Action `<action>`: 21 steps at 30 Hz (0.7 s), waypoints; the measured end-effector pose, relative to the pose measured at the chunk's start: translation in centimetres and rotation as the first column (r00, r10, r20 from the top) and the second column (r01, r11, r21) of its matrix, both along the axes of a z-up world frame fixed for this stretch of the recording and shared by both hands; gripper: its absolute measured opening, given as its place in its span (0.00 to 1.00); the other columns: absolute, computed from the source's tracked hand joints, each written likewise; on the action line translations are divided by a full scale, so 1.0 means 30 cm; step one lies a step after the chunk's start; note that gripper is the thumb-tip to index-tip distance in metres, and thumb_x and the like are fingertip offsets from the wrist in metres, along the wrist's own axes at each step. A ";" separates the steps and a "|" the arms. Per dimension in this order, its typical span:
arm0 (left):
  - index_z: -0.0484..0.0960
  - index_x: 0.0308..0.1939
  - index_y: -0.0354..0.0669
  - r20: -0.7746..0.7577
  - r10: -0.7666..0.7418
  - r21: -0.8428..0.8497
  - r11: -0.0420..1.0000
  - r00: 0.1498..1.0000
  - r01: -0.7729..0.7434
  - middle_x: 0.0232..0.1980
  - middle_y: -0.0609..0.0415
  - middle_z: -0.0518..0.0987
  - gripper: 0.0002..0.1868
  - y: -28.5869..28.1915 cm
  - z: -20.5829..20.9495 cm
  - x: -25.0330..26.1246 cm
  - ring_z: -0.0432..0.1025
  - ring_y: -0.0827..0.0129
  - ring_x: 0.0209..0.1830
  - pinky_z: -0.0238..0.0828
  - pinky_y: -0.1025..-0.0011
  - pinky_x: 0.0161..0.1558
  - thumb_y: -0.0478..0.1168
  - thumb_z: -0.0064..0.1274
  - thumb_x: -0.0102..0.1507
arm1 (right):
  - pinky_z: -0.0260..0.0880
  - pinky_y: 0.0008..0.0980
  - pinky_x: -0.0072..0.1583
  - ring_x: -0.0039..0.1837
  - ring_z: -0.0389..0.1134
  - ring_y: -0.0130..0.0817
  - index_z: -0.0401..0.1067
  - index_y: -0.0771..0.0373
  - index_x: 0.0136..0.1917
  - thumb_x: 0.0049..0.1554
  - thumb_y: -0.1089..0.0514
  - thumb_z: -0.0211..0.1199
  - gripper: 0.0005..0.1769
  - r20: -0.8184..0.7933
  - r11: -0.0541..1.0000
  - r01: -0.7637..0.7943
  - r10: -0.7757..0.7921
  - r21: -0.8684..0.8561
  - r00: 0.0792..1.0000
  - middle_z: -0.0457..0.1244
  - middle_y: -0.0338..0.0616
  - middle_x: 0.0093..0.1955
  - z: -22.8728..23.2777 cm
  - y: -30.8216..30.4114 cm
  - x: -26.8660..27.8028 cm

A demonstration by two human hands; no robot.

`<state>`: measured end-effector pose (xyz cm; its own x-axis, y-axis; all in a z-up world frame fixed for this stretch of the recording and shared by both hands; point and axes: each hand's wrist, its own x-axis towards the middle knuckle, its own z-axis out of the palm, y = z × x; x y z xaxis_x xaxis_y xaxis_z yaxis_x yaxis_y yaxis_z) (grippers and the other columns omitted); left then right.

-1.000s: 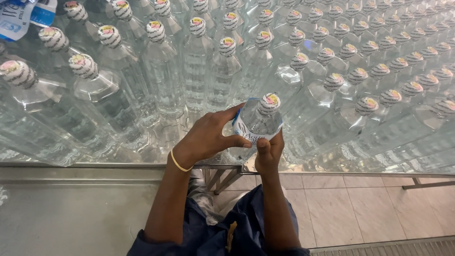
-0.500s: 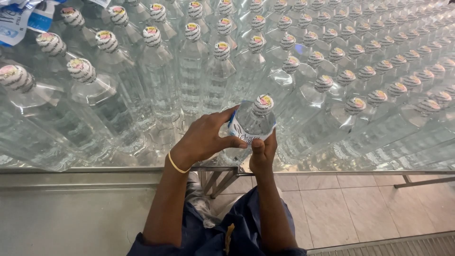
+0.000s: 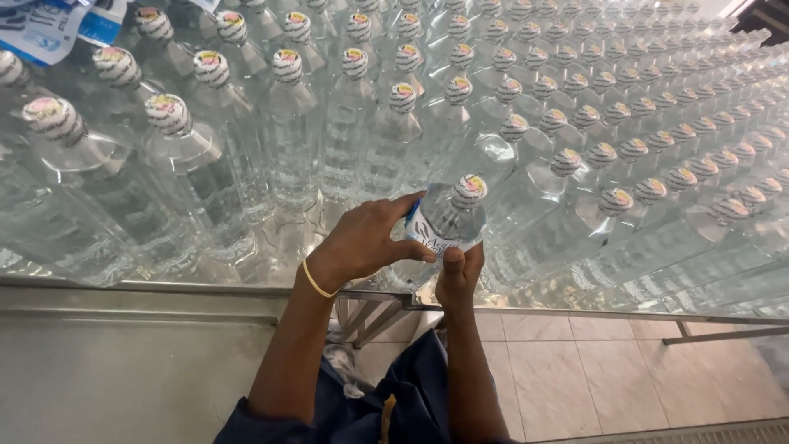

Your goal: Manually applying brand labels to the necks of filled plastic water bottles on a production line table.

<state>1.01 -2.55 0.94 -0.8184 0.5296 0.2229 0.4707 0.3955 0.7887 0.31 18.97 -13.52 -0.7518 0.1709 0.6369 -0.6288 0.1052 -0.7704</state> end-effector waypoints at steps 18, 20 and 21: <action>0.68 0.82 0.41 -0.032 -0.029 -0.028 0.999 0.999 0.028 0.60 0.28 0.84 0.55 0.008 0.007 -0.009 0.75 0.23 0.62 0.68 0.28 0.62 0.72 0.58 0.59 | 0.68 0.46 0.68 0.62 0.61 0.26 0.64 0.64 0.79 0.61 0.20 0.59 0.52 0.033 0.997 -0.014 0.016 -0.071 0.999 0.67 0.46 0.67 -0.075 0.006 -0.011; 0.69 0.81 0.40 -0.054 -0.092 -0.032 0.995 0.994 0.091 0.60 0.27 0.83 0.53 0.031 -0.003 -0.024 0.74 0.21 0.62 0.68 0.27 0.61 0.69 0.59 0.60 | 0.66 0.43 0.68 0.64 0.58 0.24 0.67 0.59 0.78 0.60 0.18 0.61 0.51 0.026 0.997 0.036 -0.034 -0.075 0.999 0.67 0.40 0.66 -0.042 0.015 0.007; 0.73 0.75 0.49 -0.012 -0.012 -0.153 0.988 1.000 0.010 0.59 0.40 0.85 0.50 0.045 -0.023 -0.039 0.78 0.36 0.58 0.72 0.38 0.53 0.73 0.55 0.56 | 0.70 0.43 0.66 0.66 0.63 0.34 0.63 0.64 0.78 0.61 0.17 0.60 0.55 0.031 0.999 0.008 -0.007 -0.033 0.999 0.66 0.45 0.67 -0.015 0.021 0.024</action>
<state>-0.15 -1.20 0.24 -0.8098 0.5674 0.1491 0.4856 0.5056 0.7131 1.02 19.59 -13.97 -0.7696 0.1972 0.6073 -0.6040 0.0837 -0.7925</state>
